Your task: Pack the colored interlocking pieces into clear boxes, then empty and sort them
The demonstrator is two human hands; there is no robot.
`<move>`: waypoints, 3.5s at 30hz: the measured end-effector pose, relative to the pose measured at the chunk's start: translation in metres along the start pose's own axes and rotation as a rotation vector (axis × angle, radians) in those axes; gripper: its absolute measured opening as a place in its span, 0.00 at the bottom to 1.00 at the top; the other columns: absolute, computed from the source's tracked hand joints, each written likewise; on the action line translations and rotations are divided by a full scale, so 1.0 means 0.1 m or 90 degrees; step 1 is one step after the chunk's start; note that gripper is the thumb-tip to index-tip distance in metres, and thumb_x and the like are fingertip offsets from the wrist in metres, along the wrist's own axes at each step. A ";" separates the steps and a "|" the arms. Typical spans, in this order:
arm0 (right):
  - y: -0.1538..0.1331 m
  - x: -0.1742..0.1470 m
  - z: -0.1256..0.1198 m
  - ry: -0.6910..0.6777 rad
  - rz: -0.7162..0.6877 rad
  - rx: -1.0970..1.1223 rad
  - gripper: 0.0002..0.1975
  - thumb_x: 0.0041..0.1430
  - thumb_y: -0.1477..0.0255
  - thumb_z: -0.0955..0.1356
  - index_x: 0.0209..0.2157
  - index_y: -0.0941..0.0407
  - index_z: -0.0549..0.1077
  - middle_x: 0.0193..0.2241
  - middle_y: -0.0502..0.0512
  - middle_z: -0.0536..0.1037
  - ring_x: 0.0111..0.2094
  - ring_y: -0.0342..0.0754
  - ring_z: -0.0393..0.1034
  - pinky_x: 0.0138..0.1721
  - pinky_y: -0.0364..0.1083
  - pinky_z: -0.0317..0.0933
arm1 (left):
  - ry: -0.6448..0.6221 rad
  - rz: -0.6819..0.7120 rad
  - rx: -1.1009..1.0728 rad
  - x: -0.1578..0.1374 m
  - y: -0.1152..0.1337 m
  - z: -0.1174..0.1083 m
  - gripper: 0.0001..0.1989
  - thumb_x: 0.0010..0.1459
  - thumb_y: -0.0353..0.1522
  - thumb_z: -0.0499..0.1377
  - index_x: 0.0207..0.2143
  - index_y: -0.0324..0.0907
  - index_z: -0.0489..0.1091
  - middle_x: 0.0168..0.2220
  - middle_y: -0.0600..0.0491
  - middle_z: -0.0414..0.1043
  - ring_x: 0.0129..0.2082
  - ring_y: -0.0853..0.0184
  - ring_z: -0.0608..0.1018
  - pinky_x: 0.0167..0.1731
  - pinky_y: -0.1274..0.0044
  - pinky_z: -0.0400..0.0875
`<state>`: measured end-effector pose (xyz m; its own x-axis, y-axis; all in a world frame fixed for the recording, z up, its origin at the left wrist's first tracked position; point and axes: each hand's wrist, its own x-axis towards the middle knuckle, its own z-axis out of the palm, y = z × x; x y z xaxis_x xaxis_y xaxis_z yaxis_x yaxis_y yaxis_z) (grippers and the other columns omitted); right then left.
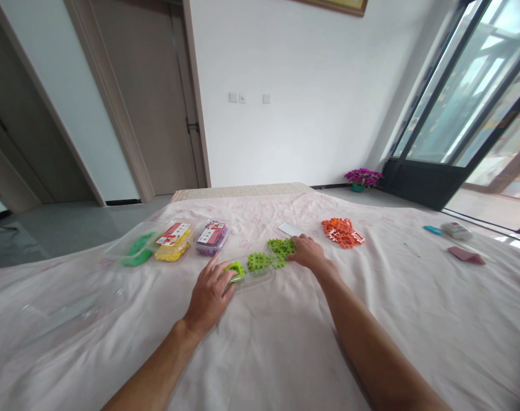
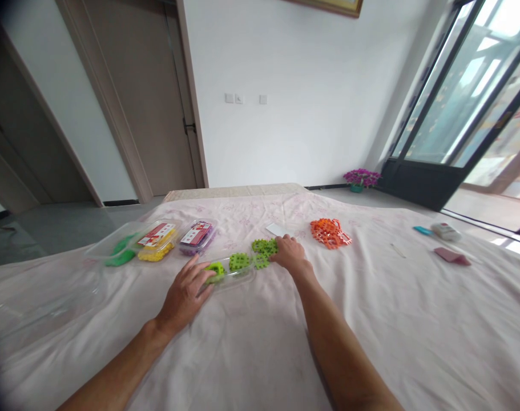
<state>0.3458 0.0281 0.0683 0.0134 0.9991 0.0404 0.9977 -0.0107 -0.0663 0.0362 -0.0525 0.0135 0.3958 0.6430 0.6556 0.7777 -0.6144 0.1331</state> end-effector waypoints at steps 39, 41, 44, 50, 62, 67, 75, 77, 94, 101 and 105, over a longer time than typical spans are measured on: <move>-1.13 -0.47 -0.06 0.005 -0.323 0.319 0.20 0.61 0.73 0.65 0.55 0.54 0.72 0.46 0.55 0.80 0.46 0.49 0.75 0.47 0.43 0.64 | -0.004 -0.040 -0.074 -0.04 0.01 0.01 0.24 0.60 0.27 0.55 0.59 0.45 0.60 0.63 0.44 0.57 0.65 0.55 0.61 0.62 0.58 0.62; -1.13 -0.48 -0.06 0.014 -0.326 0.308 0.19 0.62 0.73 0.64 0.54 0.54 0.73 0.44 0.55 0.82 0.46 0.49 0.75 0.46 0.43 0.63 | -0.004 -0.029 -0.057 -0.03 0.02 0.00 0.18 0.60 0.26 0.55 0.53 0.45 0.66 0.61 0.45 0.60 0.65 0.54 0.61 0.62 0.58 0.63; -1.14 -0.48 -0.04 0.040 -0.356 0.314 0.18 0.64 0.72 0.62 0.52 0.54 0.75 0.44 0.55 0.82 0.45 0.49 0.75 0.46 0.43 0.63 | -0.003 -0.013 -0.038 -0.02 0.03 -0.01 0.14 0.61 0.26 0.55 0.48 0.45 0.70 0.56 0.47 0.66 0.65 0.54 0.60 0.62 0.57 0.63; -0.86 -0.24 -0.05 0.127 -0.267 0.313 0.18 0.61 0.74 0.64 0.51 0.53 0.75 0.45 0.52 0.81 0.45 0.48 0.75 0.45 0.42 0.64 | 0.013 -0.011 -0.028 0.01 0.05 -0.02 0.11 0.59 0.26 0.58 0.44 0.44 0.71 0.53 0.48 0.70 0.63 0.53 0.63 0.60 0.57 0.66; 0.05 0.10 0.17 0.095 -0.015 0.053 0.28 0.56 0.63 0.69 0.57 0.57 0.70 0.50 0.64 0.76 0.51 0.58 0.68 0.50 0.50 0.59 | 0.028 -0.018 -0.036 0.01 0.05 0.02 0.12 0.55 0.24 0.61 0.42 0.44 0.70 0.51 0.48 0.71 0.62 0.54 0.65 0.58 0.59 0.68; 0.03 0.09 0.22 0.107 -0.012 0.033 0.24 0.58 0.67 0.68 0.56 0.56 0.70 0.49 0.63 0.77 0.51 0.58 0.69 0.47 0.48 0.60 | 0.030 -0.017 -0.036 0.01 0.06 0.00 0.13 0.55 0.23 0.61 0.42 0.44 0.70 0.51 0.48 0.71 0.62 0.53 0.65 0.58 0.59 0.69; -0.02 0.09 0.05 0.148 0.035 0.128 0.28 0.57 0.66 0.68 0.58 0.59 0.68 0.46 0.63 0.79 0.48 0.58 0.73 0.46 0.50 0.63 | 0.033 -0.021 -0.049 0.02 0.05 0.00 0.13 0.54 0.23 0.61 0.41 0.45 0.71 0.51 0.48 0.72 0.62 0.54 0.66 0.58 0.59 0.69; -0.09 0.07 -0.03 0.150 -0.018 0.208 0.27 0.56 0.64 0.69 0.57 0.56 0.70 0.46 0.60 0.80 0.47 0.55 0.74 0.46 0.49 0.64 | 0.029 -0.021 -0.052 0.01 0.05 0.00 0.13 0.54 0.24 0.61 0.41 0.45 0.71 0.51 0.48 0.72 0.62 0.55 0.66 0.58 0.59 0.68; -0.48 -0.15 -0.22 0.066 -0.252 0.272 0.17 0.56 0.68 0.69 0.48 0.51 0.77 0.47 0.53 0.80 0.48 0.51 0.74 0.49 0.46 0.64 | 0.025 -0.017 -0.035 0.01 0.05 -0.01 0.10 0.57 0.26 0.59 0.42 0.45 0.71 0.51 0.48 0.71 0.61 0.54 0.66 0.58 0.58 0.68; -0.19 0.02 -0.08 0.147 -0.092 0.178 0.20 0.58 0.77 0.63 0.51 0.55 0.76 0.49 0.57 0.79 0.52 0.53 0.70 0.54 0.47 0.60 | 0.021 -0.030 -0.028 0.01 0.04 0.00 0.10 0.56 0.26 0.61 0.41 0.45 0.71 0.51 0.48 0.72 0.61 0.54 0.67 0.57 0.58 0.69; -0.19 0.06 0.06 0.103 -0.125 0.118 0.22 0.60 0.76 0.64 0.56 0.56 0.72 0.54 0.59 0.75 0.56 0.53 0.66 0.58 0.48 0.56 | 0.023 -0.036 -0.022 0.01 0.03 0.01 0.10 0.56 0.26 0.61 0.40 0.45 0.71 0.50 0.49 0.73 0.61 0.54 0.66 0.57 0.58 0.69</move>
<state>0.3266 0.0344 0.0635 -0.1539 0.9616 0.2274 0.9533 0.2050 -0.2217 0.0393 -0.0537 0.0141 0.3339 0.6603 0.6727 0.7802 -0.5941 0.1958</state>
